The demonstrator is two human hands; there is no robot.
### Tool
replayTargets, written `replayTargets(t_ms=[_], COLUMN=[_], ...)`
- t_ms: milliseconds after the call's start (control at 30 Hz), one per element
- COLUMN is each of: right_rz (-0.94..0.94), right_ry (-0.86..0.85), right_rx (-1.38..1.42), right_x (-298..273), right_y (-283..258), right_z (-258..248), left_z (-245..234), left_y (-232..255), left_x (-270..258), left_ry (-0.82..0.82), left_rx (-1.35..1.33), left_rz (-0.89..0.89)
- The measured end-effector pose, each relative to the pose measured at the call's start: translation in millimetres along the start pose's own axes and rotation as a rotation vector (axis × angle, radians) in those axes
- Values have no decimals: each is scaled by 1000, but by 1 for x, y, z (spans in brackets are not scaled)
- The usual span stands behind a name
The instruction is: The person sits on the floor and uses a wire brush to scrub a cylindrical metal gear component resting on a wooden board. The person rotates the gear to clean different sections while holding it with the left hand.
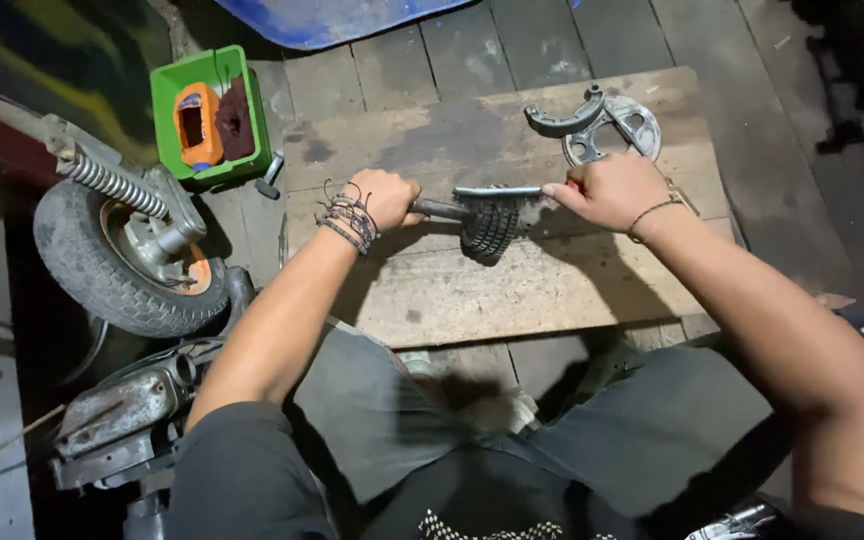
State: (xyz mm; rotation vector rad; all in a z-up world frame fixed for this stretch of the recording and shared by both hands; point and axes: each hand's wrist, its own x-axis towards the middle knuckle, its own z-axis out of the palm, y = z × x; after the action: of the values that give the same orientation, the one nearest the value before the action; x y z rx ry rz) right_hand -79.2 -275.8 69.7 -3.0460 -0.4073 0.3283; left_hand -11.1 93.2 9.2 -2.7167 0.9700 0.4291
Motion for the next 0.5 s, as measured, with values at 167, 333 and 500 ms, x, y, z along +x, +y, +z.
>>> replayTargets(t_ms=[167,333,500], right_rz=[28,46,-64], right_ry=[-7,-19,2], right_rx=[18,27,106], right_x=[-4,4,4], right_y=[37,32,5], right_z=[-7,19,-6], left_z=[-5,-18,-28], left_y=[-1,2,8], left_x=[-2,0,-5], left_ry=[-15,-29,-40], left_rx=[-22,-62,-61], left_rz=[-21,-49,-26])
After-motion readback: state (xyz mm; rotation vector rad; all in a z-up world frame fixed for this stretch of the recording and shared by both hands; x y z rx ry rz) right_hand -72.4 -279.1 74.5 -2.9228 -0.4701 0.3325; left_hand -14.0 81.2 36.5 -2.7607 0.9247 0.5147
